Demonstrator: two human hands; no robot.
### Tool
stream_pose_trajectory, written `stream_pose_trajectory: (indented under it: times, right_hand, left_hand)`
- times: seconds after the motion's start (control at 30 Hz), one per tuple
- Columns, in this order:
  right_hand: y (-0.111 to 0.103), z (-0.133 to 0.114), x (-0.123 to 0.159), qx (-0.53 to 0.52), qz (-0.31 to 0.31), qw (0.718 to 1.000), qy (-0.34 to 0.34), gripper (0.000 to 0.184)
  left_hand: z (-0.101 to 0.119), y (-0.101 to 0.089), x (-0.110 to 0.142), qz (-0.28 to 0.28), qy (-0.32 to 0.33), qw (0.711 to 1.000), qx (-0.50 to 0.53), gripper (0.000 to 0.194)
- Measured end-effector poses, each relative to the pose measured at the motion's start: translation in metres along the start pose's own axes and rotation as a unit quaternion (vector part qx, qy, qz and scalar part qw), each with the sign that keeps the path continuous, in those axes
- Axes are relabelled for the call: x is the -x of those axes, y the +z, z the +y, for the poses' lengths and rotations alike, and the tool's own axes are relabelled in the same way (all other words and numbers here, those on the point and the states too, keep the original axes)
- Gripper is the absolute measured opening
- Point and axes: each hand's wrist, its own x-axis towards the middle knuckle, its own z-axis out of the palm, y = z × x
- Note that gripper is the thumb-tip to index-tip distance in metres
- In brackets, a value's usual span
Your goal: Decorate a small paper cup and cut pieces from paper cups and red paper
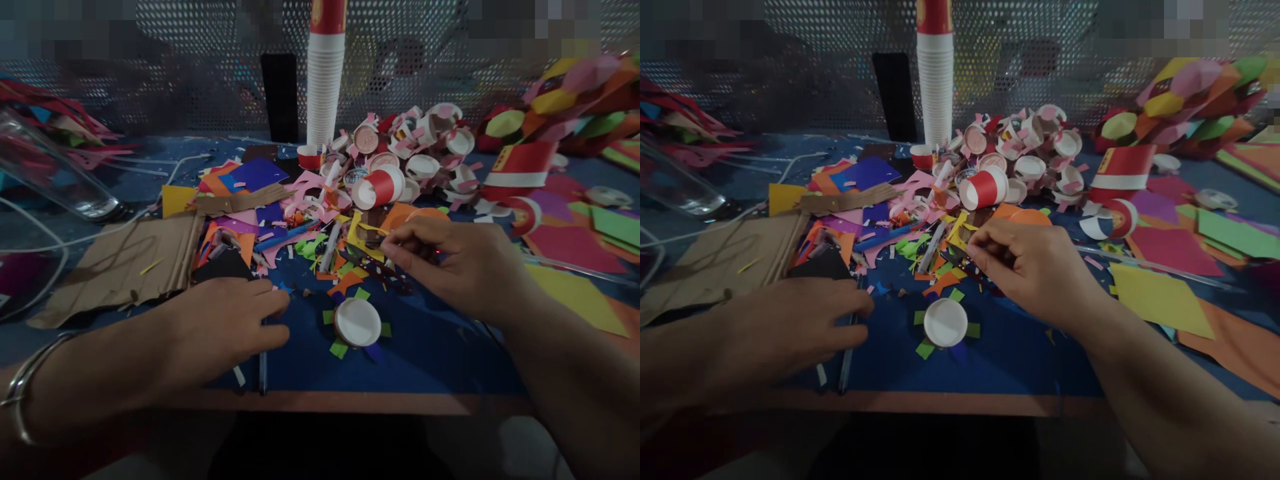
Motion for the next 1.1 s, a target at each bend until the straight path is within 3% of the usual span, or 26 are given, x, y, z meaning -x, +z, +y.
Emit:
stream_pose_trajectory:
  times: [0.07,0.13,0.23,0.37,0.53,0.67,0.87,1.03,1.1]
  right_hand:
    - [0.000,-0.001,0.000,-0.003,0.001,1.000,-0.007,0.010]
    - [-0.001,-0.002,0.001,-0.008,0.000,1.000,-0.020,0.009]
    - [0.001,-0.008,0.003,-0.022,-0.015,0.999,-0.039,0.010]
    - [0.006,-0.020,0.007,-0.038,-0.031,0.993,-0.112,0.023]
    - [0.004,-0.030,0.014,-0.060,-0.002,0.989,-0.139,0.024]
    - [0.002,-0.032,0.015,-0.085,0.025,0.989,-0.114,0.033]
    - [0.007,-0.032,0.014,-0.125,0.049,0.990,-0.051,0.026]
    - [0.007,-0.033,0.014,-0.190,0.141,0.972,0.007,0.020]
    - [0.006,-0.034,0.013,-0.202,0.194,0.959,0.030,0.018]
  left_hand:
    - [-0.003,-0.004,-0.005,-0.060,0.059,0.996,-0.019,0.024]
    - [-0.004,-0.010,-0.012,-0.057,0.079,0.994,-0.045,0.021]
    - [-0.001,-0.022,-0.024,0.004,0.088,0.994,-0.068,0.021]
    - [0.010,-0.032,-0.045,0.138,0.049,0.989,-0.023,0.021]
    - [0.022,-0.031,-0.068,0.192,0.001,0.981,-0.012,0.025]
    - [0.026,-0.031,-0.075,0.210,-0.054,0.976,-0.011,0.026]
    - [0.026,-0.028,-0.079,0.234,-0.116,0.964,0.059,0.025]
    - [0.022,-0.012,-0.070,0.267,-0.121,0.954,0.067,0.019]
    - [0.021,0.001,-0.064,0.253,-0.127,0.956,0.083,0.018]
